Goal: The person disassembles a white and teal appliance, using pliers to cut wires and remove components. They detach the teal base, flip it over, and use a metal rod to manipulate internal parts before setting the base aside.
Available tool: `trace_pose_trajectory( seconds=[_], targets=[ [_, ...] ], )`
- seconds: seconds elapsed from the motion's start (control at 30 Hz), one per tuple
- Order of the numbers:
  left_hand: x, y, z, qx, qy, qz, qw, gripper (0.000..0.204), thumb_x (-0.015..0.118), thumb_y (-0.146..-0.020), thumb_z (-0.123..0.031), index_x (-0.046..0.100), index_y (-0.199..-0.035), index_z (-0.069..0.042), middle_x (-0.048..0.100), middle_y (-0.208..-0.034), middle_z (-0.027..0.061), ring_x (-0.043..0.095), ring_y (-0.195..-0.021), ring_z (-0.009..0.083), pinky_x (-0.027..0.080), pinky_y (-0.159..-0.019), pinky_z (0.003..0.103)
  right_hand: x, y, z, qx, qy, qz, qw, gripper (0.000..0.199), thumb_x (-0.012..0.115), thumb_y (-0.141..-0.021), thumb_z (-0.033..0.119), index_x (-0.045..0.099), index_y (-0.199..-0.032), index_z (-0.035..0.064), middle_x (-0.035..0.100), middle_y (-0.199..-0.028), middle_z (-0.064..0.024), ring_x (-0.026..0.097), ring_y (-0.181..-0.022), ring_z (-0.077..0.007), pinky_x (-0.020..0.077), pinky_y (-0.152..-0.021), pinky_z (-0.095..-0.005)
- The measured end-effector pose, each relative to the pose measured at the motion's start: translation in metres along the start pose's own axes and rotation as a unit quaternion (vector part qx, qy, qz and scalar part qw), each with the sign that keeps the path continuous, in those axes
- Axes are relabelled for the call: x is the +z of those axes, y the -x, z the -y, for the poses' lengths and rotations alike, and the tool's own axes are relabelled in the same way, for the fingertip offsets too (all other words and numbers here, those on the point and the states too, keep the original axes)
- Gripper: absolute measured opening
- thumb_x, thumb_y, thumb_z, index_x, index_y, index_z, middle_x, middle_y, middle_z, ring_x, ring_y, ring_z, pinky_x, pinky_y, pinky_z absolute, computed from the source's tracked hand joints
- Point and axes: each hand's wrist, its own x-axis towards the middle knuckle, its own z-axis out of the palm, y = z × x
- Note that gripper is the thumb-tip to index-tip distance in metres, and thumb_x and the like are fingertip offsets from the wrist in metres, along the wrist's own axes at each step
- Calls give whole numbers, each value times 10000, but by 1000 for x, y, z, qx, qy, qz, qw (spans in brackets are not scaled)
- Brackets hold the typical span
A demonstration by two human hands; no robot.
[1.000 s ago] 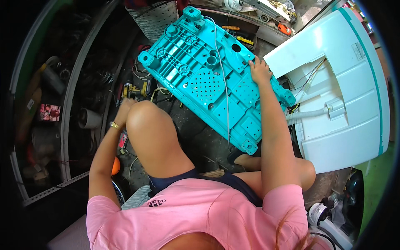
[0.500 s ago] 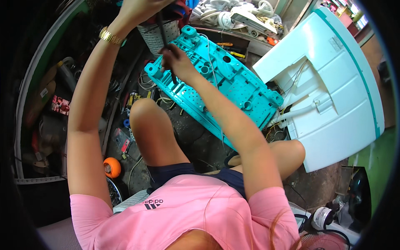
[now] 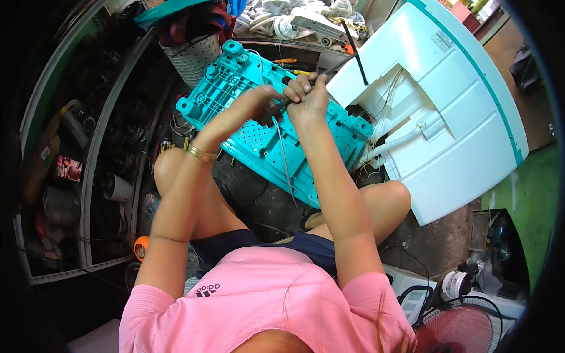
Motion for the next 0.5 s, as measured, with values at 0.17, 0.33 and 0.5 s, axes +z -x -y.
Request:
trace_pose_trajectory(
  seconds=[0.17,0.33,0.5],
  targets=[
    [74,17,39,62,-251,-173,950,362,660,-856,-393,653,-948,-43,618,-657,117,590,-573,248,441,-537,368,10,69,40,69,350,-103,928,255,444,-1012,301,559,-1053,76,616,-944,-132,602,-789,-219,525,-656,-376],
    [91,31,77,127,-274,-138,943,263,661,-861,-371,698,-838,-111,554,-549,98,566,-517,278,406,-499,379,-7,153,178,25,856,-220,467,376,625,-917,283,534,-1146,-1,602,-965,-126,602,-748,-172,502,-652,-317],
    [103,20,84,199,-241,-155,937,245,660,-858,-365,703,-837,-125,544,-524,92,553,-492,283,402,-482,380,37,152,163,-173,919,-161,317,607,774,-796,258,488,-1275,19,543,-913,-63,452,-632,-103,413,-580,-260]
  ],
)
